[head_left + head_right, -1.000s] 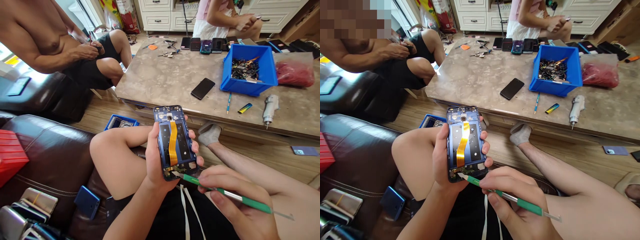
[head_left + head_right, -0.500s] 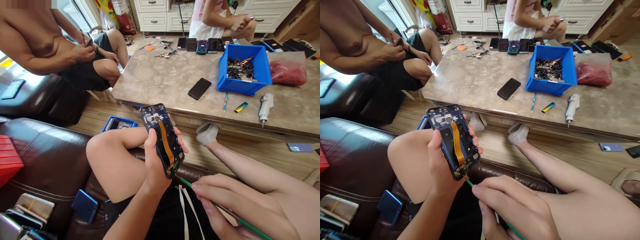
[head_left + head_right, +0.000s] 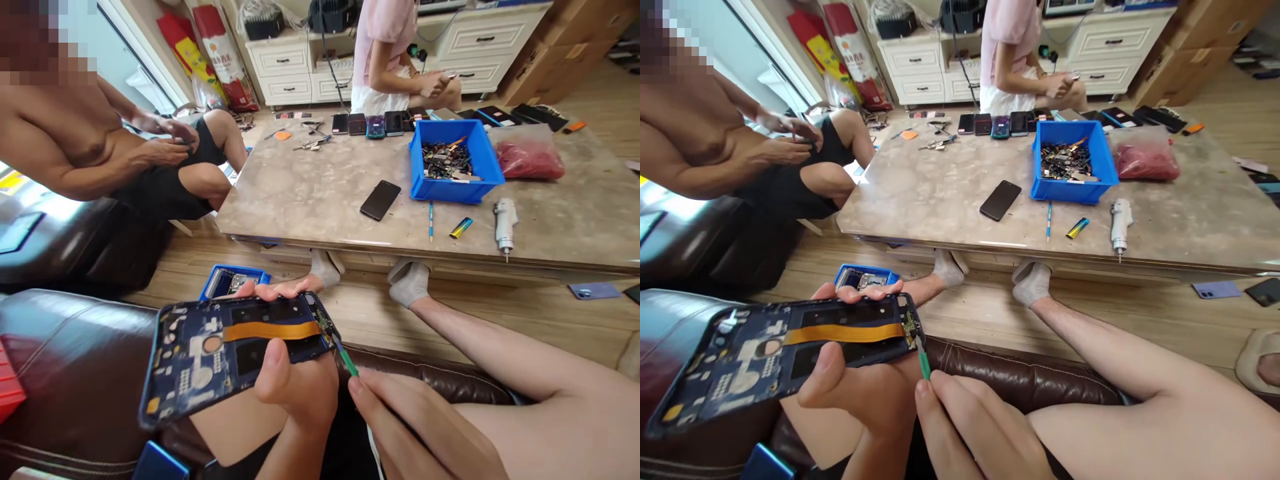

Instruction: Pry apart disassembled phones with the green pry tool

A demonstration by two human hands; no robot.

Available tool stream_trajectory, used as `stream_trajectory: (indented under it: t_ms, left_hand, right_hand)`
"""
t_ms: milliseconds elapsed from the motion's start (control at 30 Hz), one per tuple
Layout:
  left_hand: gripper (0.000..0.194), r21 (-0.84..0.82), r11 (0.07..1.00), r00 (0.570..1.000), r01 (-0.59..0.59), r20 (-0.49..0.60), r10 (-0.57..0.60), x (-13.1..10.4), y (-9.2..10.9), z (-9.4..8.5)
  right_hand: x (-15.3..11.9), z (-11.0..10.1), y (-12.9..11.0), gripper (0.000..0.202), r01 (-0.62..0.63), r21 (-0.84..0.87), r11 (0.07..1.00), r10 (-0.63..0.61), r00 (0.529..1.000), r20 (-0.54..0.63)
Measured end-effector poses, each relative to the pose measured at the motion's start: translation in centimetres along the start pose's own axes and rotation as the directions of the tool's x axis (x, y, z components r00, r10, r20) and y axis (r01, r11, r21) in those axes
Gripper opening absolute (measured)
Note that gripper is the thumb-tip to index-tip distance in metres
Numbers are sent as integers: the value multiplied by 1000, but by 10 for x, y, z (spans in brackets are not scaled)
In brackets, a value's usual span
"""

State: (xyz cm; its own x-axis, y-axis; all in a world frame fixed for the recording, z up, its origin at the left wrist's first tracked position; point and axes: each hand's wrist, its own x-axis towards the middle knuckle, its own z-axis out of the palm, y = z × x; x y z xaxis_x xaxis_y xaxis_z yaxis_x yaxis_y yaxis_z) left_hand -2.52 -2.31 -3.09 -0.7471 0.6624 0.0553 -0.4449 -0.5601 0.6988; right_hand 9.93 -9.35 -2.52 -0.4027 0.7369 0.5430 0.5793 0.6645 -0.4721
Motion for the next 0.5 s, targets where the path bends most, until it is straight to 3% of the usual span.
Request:
stream_trajectory:
  t_ms: [167, 267, 400, 500]
  left_hand:
    - [35, 26, 991, 990, -130, -51, 131, -5, -2, 4]
    - [37, 65, 991, 991, -120, -48, 123, -4, -1, 1]
    - [40, 94, 994, 998, -50, -41, 54, 0, 1, -4]
    - [33, 99, 995, 999, -18, -45, 22, 2, 2, -8]
  right_hand:
    - [0, 18, 5, 27, -68, 74, 995, 82, 976, -201]
    - [0, 16, 9, 23, -169, 167, 971, 209, 941, -265]
    - [-4, -3, 16, 19, -295, 229, 928, 339, 922, -187]
    - [-4, -17, 24, 20, -266, 222, 938, 284, 957, -55]
